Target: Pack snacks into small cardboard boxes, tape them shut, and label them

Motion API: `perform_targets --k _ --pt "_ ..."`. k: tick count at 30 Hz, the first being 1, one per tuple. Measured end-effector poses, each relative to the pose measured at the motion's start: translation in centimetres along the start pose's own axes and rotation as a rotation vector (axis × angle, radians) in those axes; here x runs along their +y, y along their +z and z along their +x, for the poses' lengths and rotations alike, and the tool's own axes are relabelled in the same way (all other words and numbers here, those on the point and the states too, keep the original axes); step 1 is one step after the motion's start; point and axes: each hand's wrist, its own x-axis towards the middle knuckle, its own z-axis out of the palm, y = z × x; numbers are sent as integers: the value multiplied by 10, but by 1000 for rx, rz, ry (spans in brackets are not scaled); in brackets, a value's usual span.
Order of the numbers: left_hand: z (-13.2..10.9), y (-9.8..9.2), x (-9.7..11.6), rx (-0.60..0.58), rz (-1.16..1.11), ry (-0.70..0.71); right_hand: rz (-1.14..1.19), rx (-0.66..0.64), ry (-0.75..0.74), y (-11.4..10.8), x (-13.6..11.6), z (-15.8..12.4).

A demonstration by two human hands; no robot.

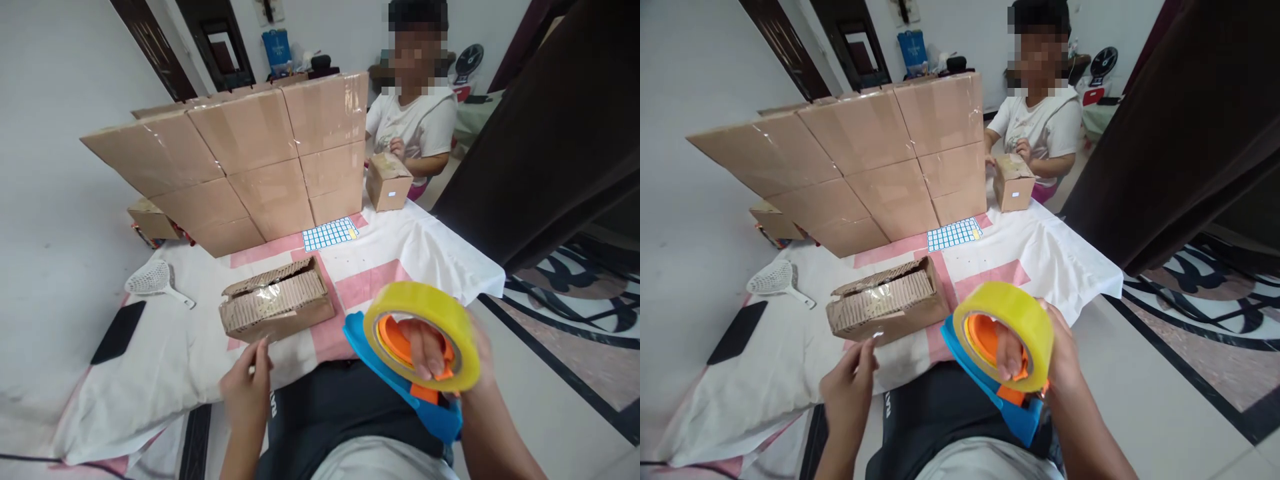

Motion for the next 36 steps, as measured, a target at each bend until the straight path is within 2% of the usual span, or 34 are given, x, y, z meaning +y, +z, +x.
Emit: perform_targets --k 2,4,9,11,14,16,17,18,19,21,22,23,25,26,28,30,33,35,36 --pt "6 -17 -7 -26 -58 -102 122 -93 71 -7 -3 3" --pt "8 -22 -4 -57 -161 -134 236 -96 111 -5 8 21" --pt "9 -12 12 -48 -390 -195 152 112 46 15 77 97" --pt "12 -10 15 -31 -424 -220 154 132 50 16 101 118" --pt "18 -13 17 -13 -434 -221 173 104 108 7 121 132" --pt "22 -15 17 -19 -430 -210 100 75 150 -2 123 130" --pt "24 -16 17 -22 -427 -207 11 117 153 -6 120 127" --pt "25 -16 16 -27 -421 -206 -115 213 131 -8 114 121" --pt "26 -16 16 -30 -414 -201 -261 350 75 -7 104 114" --pt "27 -15 15 -53 -398 -163 -503 588 -134 6 77 95" --pt "26 -13 16 -73 -387 -130 -559 592 -261 18 60 84" --pt "26 -11 17 -99 -374 -87 -539 439 -378 34 42 73" --pt "23 -8 22 -156 -346 5 -506 -158 -554 70 8 54" --pt "21 -8 25 -178 -332 42 -528 -369 -612 87 -6 47" --pt "16 -7 31 -205 -317 81 -555 -570 -687 112 -26 38" --pt "11 -7 32 -217 -337 46 -573 -609 -747 123 -37 34" --pt "9 -7 25 -218 -429 -134 -498 -593 -783 118 -49 35" --pt "15 -8 16 -155 -411 -164 -409 -543 -734 109 -58 43" --pt "21 -8 11 -89 -347 -116 -371 -534 -693 105 -63 49"
